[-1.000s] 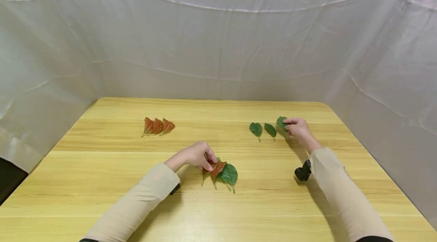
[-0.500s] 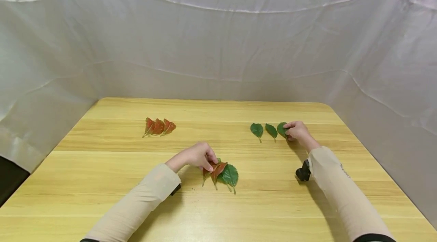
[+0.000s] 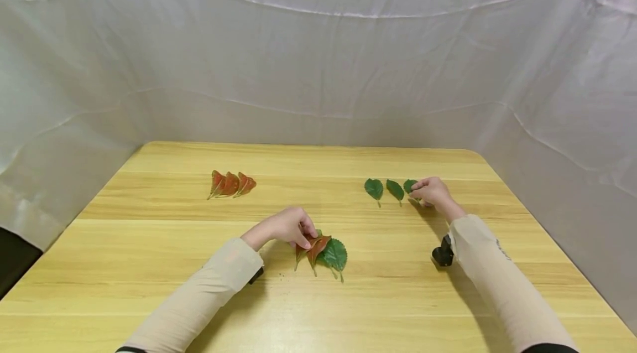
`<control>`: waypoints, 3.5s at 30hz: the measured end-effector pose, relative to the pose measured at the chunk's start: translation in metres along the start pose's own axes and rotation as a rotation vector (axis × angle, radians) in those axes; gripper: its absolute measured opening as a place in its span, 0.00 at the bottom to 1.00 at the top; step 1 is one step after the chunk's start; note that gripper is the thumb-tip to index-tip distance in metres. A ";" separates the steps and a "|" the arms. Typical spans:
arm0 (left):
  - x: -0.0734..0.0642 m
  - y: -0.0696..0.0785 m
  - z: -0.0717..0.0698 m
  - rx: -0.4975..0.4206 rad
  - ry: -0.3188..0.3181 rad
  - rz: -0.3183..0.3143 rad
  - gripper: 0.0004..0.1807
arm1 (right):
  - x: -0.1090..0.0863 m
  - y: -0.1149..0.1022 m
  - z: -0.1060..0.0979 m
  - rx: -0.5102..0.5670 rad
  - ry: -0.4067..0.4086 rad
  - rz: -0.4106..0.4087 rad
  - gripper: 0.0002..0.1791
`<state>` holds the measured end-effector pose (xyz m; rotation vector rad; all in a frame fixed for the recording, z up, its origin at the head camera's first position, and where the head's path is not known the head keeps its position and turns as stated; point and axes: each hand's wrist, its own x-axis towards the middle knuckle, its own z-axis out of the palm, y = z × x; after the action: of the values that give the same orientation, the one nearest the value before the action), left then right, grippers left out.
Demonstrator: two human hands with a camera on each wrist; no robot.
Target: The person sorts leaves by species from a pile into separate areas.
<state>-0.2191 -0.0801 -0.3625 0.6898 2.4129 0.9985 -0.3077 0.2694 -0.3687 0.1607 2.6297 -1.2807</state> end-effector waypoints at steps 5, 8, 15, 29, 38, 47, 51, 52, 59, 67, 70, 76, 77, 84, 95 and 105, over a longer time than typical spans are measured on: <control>0.000 0.000 0.000 -0.004 0.002 -0.005 0.11 | -0.004 -0.002 0.001 -0.026 0.045 -0.023 0.15; 0.001 0.000 0.000 -0.006 0.002 -0.010 0.10 | -0.008 -0.003 0.004 -0.052 0.086 -0.063 0.14; 0.001 0.000 0.000 0.001 0.005 -0.020 0.10 | -0.014 -0.005 0.011 -0.059 0.146 -0.108 0.15; 0.001 0.000 0.000 0.009 0.005 -0.022 0.10 | -0.032 -0.017 0.025 -0.134 0.121 -0.218 0.16; 0.002 0.001 0.000 0.021 -0.003 -0.001 0.10 | -0.041 -0.022 0.038 -0.142 0.066 -0.265 0.15; 0.000 0.002 0.000 0.032 0.001 -0.003 0.10 | -0.053 -0.025 0.050 -0.156 0.005 -0.293 0.13; 0.000 0.002 0.000 0.028 0.001 -0.008 0.10 | -0.057 -0.027 0.055 -0.148 -0.009 -0.297 0.12; 0.000 0.002 0.000 0.027 0.000 -0.009 0.10 | -0.058 -0.028 0.057 -0.148 -0.012 -0.302 0.11; 0.001 0.001 0.001 0.025 0.005 -0.013 0.11 | -0.065 -0.031 0.068 -0.145 -0.037 -0.345 0.11; 0.000 0.001 0.000 0.028 0.010 -0.020 0.12 | -0.071 -0.034 0.079 -0.105 -0.082 -0.382 0.09; 0.000 0.000 0.000 0.044 0.013 -0.011 0.12 | -0.072 -0.036 0.083 -0.086 -0.113 -0.394 0.09; 0.001 -0.002 -0.002 0.098 0.026 0.027 0.13 | -0.075 -0.036 0.092 -0.074 -0.166 -0.418 0.08; 0.002 -0.002 -0.002 0.106 0.028 0.033 0.13 | -0.075 -0.037 0.093 -0.072 -0.180 -0.421 0.08; 0.001 -0.003 -0.002 0.127 0.042 0.045 0.13 | -0.082 -0.041 0.101 -0.059 -0.261 -0.469 0.08; 0.002 -0.003 -0.001 0.181 0.086 0.008 0.13 | -0.081 -0.045 0.112 -0.066 -0.343 -0.524 0.09; 0.001 -0.004 -0.002 0.165 0.091 0.020 0.14 | -0.082 -0.047 0.117 -0.057 -0.421 -0.554 0.10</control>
<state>-0.2219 -0.0828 -0.3644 0.7408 2.5944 0.8631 -0.2205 0.1473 -0.3838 -0.8066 2.4016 -1.2048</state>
